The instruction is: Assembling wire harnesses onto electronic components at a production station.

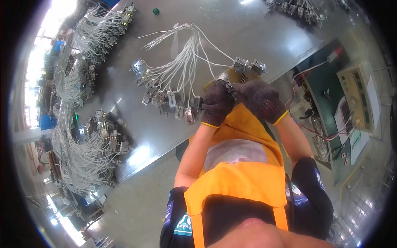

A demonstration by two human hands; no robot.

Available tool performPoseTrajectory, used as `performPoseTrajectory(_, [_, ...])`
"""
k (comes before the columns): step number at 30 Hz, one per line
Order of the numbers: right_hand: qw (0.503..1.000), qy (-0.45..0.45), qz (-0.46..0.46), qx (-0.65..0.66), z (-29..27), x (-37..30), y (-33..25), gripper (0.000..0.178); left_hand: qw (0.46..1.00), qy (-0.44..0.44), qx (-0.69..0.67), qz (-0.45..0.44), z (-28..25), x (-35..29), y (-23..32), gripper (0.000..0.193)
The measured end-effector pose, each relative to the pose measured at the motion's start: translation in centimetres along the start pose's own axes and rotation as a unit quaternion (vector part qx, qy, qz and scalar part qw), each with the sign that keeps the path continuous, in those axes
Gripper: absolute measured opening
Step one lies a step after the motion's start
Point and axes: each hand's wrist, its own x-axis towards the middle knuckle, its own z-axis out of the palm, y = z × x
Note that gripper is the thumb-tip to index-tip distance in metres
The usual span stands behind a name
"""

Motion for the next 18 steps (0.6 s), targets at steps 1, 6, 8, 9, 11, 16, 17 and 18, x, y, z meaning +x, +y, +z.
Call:
performPoseTrajectory(1, [0.996,-0.061,0.037,-0.046,0.1,0.4,-0.3,0.018,1.000,0.001,-0.012,-0.009,0.4,-0.2,-0.3,0.041])
performPoseTrajectory(6, [0.996,0.047,-0.031,-0.070,2.0,-0.5,0.7,0.016,0.992,-0.091,0.076,-0.046,0.1,0.2,0.6,0.036])
performPoseTrajectory(8, [0.998,0.001,0.040,-0.058,1.9,-0.3,-0.4,0.019,0.999,-0.001,-0.041,-0.015,-0.1,-0.5,0.4,0.037])
performPoseTrajectory(9, [0.998,0.001,0.026,-0.059,1.5,0.0,-1.1,0.019,0.993,-0.069,-0.061,-0.080,0.4,-1.6,-1.6,0.047])
performPoseTrajectory(11, [0.997,0.040,-0.043,0.042,1.1,-0.9,-0.4,0.031,0.999,-0.037,-0.017,-0.019,-2.9,-1.0,2.9,0.050])
performPoseTrajectory(16, [0.917,-0.049,0.008,0.396,0.4,-2.9,-2.3,0.050,0.943,-0.144,0.285,0.090,-11.9,-5.7,2.2,0.056])
performPoseTrajectory(17, [0.844,-0.233,0.073,0.477,0.1,-2.8,-3.8,0.054,0.914,-0.138,0.373,0.078,-13.0,-7.0,0.9,0.051])
performPoseTrajectory(18, [0.843,-0.235,0.071,0.479,1.4,-2.3,-3.9,0.054,0.900,-0.146,0.401,0.089,-13.7,-7.6,-0.5,0.050])
